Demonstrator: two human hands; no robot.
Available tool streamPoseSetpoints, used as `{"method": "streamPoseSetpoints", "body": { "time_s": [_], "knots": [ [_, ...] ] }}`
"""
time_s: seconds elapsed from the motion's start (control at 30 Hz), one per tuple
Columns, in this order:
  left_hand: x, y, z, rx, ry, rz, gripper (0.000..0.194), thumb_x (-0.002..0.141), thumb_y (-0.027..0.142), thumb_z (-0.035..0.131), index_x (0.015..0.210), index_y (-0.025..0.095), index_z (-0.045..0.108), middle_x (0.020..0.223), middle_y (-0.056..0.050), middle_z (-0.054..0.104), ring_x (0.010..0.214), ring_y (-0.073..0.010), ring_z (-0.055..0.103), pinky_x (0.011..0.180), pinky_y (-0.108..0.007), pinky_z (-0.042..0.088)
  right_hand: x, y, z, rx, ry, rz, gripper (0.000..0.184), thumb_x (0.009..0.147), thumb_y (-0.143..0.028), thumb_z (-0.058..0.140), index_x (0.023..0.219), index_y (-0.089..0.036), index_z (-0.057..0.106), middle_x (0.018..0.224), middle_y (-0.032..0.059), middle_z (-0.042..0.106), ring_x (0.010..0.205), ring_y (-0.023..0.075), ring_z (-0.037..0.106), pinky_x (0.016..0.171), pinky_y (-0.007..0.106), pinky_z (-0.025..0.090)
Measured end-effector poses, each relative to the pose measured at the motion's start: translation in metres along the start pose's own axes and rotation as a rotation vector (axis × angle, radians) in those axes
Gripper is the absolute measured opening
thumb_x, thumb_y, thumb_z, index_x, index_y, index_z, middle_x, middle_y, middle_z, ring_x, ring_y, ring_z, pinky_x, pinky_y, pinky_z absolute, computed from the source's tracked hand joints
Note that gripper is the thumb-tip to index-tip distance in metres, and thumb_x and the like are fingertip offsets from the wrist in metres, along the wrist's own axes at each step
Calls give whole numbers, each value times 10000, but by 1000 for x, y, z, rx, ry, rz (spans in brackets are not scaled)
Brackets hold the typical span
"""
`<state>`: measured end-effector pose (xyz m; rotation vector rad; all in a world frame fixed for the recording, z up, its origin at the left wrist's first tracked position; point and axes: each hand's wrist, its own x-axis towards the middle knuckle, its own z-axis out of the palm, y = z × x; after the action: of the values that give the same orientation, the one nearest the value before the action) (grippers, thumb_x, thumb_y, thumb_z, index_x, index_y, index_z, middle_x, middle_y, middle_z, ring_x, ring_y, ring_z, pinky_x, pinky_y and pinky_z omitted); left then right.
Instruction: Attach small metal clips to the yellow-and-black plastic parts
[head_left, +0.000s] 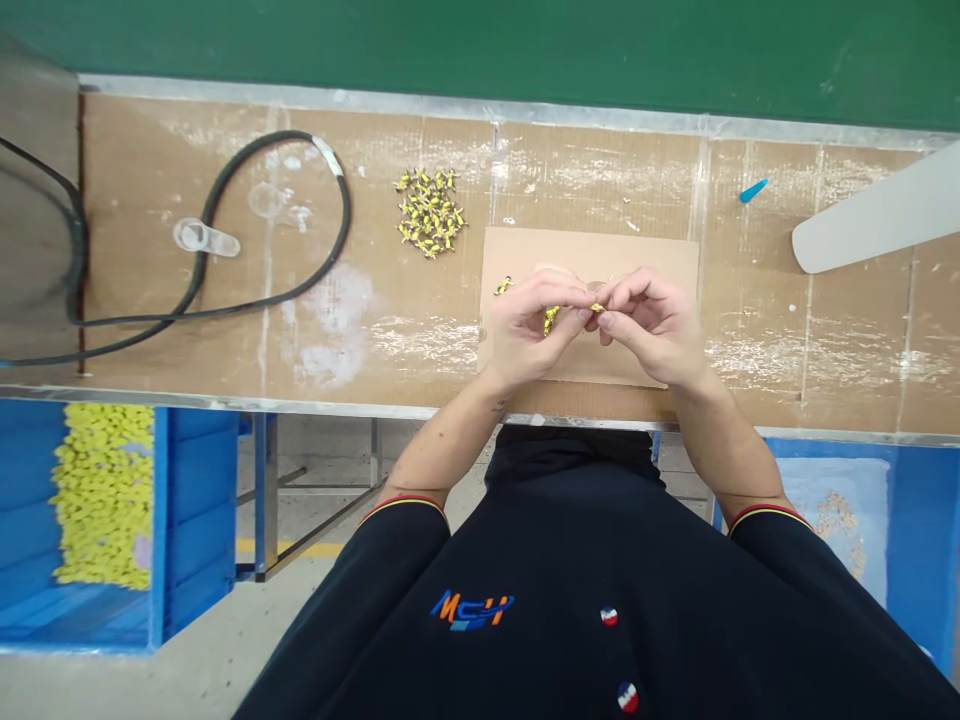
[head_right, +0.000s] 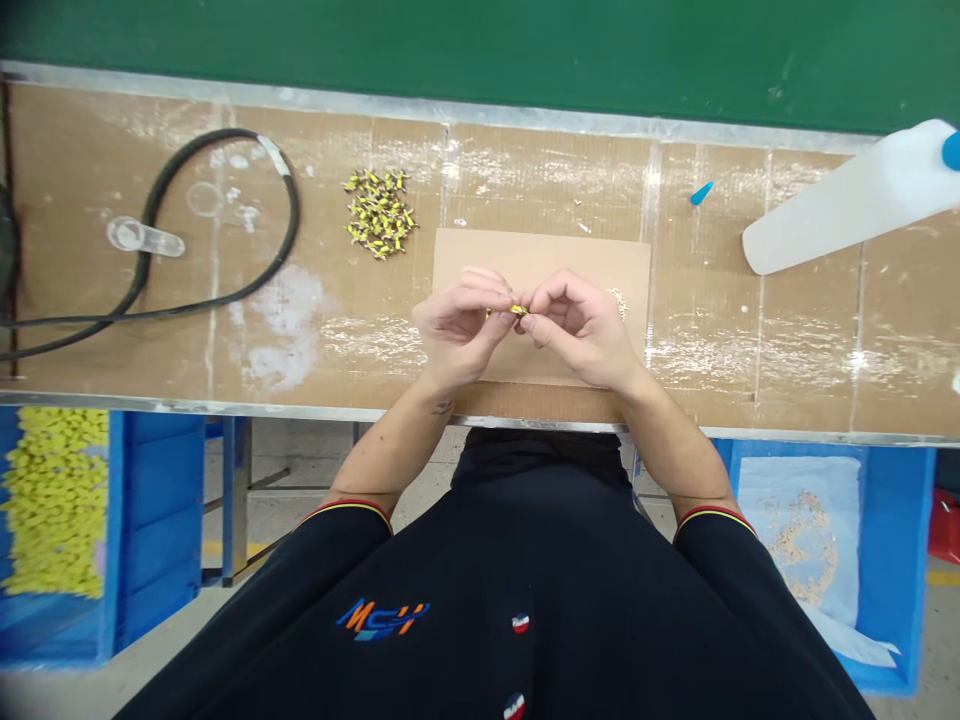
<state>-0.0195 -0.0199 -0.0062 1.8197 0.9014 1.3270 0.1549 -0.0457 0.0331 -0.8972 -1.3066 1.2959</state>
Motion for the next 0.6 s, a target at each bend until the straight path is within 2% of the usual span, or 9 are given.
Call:
{"method": "streamPoseSetpoints", "body": {
  "time_s": [0.2,0.37,0.5,0.6],
  "knots": [
    [3,1,1,-41,41,59,255,983,572,655,1070,333,677,1000,-23,758,1021,-212,723,914,-483,609,-2,2,-3,-97,44,-112,206,862,-358,855,856,-233,691,951,31,757,879,162,738,761,318,649],
    [3,1,-1,-18,32,46,210,988,531,666,1039,329,695,982,-15,768,997,-208,736,926,-484,604,-3,6,-5,-151,55,-110,206,867,-390,847,871,-241,704,978,38,762,908,177,743,777,339,651],
    [3,3,0,-35,31,84,103,990,425,690,1036,334,702,983,-1,779,986,-191,735,905,-441,613,-4,9,-4,-140,35,-131,157,891,-347,824,893,-249,701,971,26,751,929,172,745,792,325,649],
    [8,-1,-7,28,51,100,120,993,433,677,1016,316,696,960,-7,773,964,-191,729,881,-421,609,-4,7,-7,-155,-10,-126,177,903,-347,811,1007,-263,694,1085,37,736,948,166,735,777,312,646]
  ]
}}
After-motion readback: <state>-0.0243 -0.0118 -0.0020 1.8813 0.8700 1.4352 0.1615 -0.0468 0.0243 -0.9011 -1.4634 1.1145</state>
